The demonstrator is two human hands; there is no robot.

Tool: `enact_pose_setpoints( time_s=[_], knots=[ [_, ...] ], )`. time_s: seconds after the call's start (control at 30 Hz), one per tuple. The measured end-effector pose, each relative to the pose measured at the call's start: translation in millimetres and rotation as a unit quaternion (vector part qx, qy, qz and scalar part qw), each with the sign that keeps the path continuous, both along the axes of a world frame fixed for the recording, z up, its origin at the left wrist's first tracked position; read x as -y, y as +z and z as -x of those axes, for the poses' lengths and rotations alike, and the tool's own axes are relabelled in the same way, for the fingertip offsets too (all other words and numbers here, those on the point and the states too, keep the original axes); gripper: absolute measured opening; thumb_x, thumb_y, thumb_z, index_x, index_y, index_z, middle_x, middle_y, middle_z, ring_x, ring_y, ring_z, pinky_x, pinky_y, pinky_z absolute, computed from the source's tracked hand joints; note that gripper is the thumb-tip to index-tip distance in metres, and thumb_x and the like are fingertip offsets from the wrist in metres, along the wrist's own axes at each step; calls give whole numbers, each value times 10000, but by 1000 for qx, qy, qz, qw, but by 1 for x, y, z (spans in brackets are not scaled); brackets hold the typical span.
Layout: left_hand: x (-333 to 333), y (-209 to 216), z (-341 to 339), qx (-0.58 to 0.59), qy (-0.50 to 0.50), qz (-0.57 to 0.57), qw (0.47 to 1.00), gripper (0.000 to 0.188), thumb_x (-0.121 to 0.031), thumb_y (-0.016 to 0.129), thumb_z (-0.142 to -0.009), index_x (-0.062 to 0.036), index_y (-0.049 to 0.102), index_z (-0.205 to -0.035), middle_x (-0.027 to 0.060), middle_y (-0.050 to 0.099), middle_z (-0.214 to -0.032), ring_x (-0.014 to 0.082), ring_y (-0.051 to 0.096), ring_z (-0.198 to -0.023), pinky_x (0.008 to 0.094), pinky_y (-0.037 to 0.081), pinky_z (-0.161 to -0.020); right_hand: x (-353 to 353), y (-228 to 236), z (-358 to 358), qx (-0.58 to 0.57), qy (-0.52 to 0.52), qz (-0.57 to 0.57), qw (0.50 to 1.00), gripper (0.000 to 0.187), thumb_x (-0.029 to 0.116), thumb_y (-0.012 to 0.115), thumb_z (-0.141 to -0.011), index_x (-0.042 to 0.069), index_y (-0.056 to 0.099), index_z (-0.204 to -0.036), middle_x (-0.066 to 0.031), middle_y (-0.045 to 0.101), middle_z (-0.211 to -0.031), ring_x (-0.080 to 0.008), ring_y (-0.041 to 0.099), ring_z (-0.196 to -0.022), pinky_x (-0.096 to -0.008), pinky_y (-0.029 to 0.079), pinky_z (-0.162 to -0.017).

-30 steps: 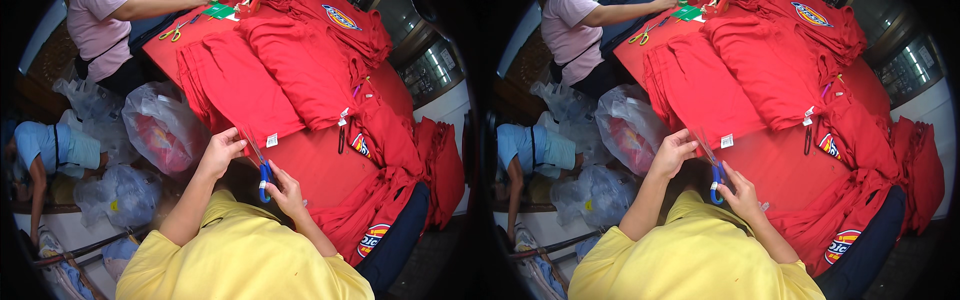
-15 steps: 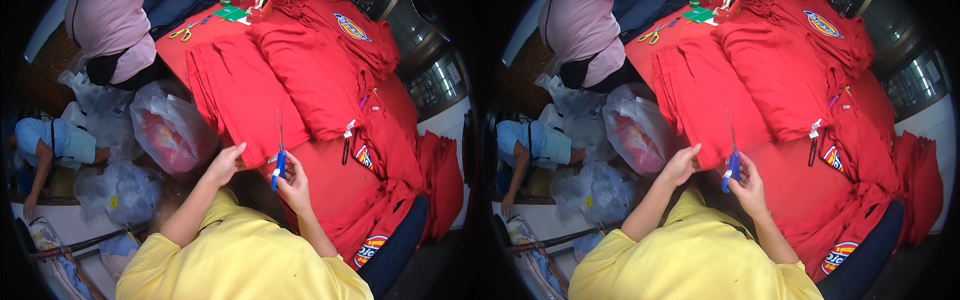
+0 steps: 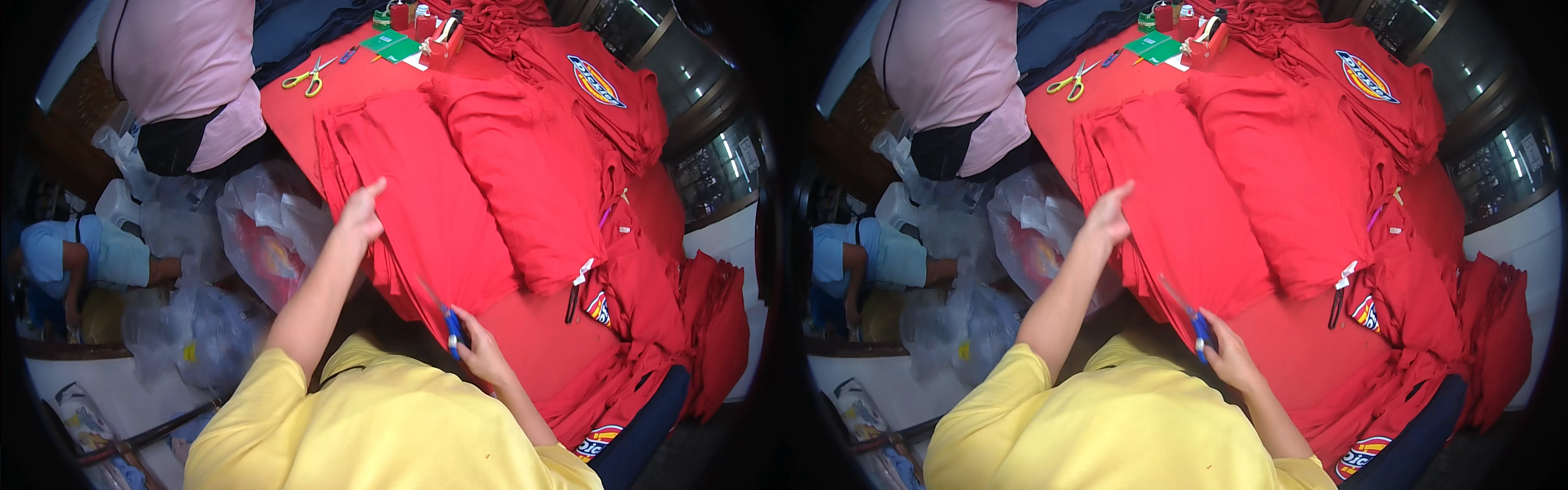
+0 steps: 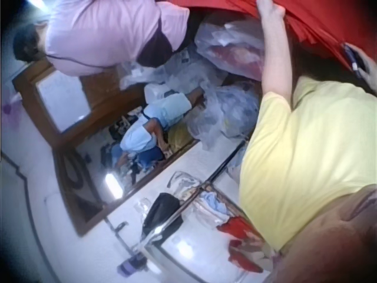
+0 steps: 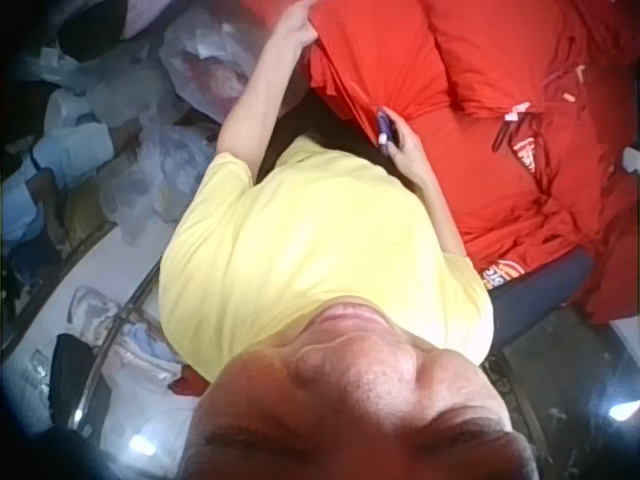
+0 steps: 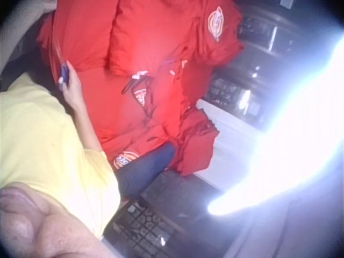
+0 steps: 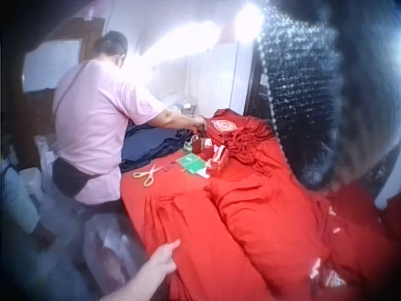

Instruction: The person cuts white tags off red garments using shears and moves the garments to a stack.

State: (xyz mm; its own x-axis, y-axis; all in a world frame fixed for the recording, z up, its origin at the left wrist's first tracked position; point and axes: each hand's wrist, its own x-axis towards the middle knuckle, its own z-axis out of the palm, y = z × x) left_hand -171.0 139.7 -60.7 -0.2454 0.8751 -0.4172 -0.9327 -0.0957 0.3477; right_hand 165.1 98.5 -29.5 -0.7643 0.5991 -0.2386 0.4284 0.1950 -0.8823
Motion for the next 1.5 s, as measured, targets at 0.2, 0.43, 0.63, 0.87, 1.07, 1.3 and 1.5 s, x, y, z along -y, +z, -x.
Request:
enact_pose_setpoints(
  time_s=[0.2, 0.43, 0.63, 0.87, 1.07, 1.3, 1.5],
  knots=[
    [-40, -1, 102, -46, 25, 29, 998, 392, -259, 470, -977, -5, 471, -1275, 151, 509, -1335, 320, 486, -1231, 499, 359, -1064, -34, 42, 24, 112, 42, -20, 993, 541, 85, 605, -829, 22, 435, -1339, -222, 562, -1188, -338, 585, -1074, -387, 460, -915],
    [-8, 10, 99, -162, -15, 23, 986, 328, -42, 517, -887, -59, 531, -1214, 88, 593, -1197, 222, 560, -1113, 387, 429, -991, -72, 41, 156, -57, -25, -130, 990, 563, 166, 664, -831, -4, 459, -1328, -170, 601, -938, -281, 632, -805, -374, 499, -738],
    [-1, 23, 95, -174, 33, -26, 984, 263, -2, 523, -886, -27, 571, -1143, 79, 639, -1106, 176, 605, -1039, 358, 491, -901, -75, 26, 207, -33, -15, -248, 968, 549, 128, 668, -832, -29, 462, -1316, -151, 561, -811, -261, 597, -642, -376, 489, -606],
    [3, 47, 81, -214, 22, -9, 976, 278, 18, 510, -894, -16, 564, -1165, 75, 626, -1101, 171, 609, -1023, 351, 515, -884, -77, 31, 218, -58, -30, -256, 964, 538, 111, 659, -841, -15, 463, -1326, -147, 560, -816, -260, 584, -644, -368, 480, -604],
    [2, 59, 72, -227, 21, -12, 974, 333, 52, 517, -886, -35, 546, -1206, 76, 621, -1105, 172, 608, -1029, 347, 523, -875, -83, 36, 217, -85, -51, -146, 984, 506, 92, 638, -857, 0, 476, -1328, -152, 586, -863, -220, 610, -698, -334, 489, -626],
    [7, 62, 75, -247, -5, -25, 969, 469, 67, 574, -846, -73, 492, -1286, 79, 594, -1186, 190, 593, -1085, 378, 522, -902, -84, 32, 211, -118, -48, -90, 988, 486, 88, 619, -872, 3, 481, -1331, -135, 594, -845, -173, 609, -677, -300, 487, -631],
    [12, 71, 72, -272, -78, -29, 959, 560, 62, 581, -844, -77, 421, -1362, 87, 550, -1233, 194, 565, -1109, 356, 512, -897, -90, 39, 217, -129, -56, -21, 990, 476, 87, 607, -883, 18, 484, -1337, -104, 602, -847, -126, 570, -611, -273, 474, -574]
  ],
)
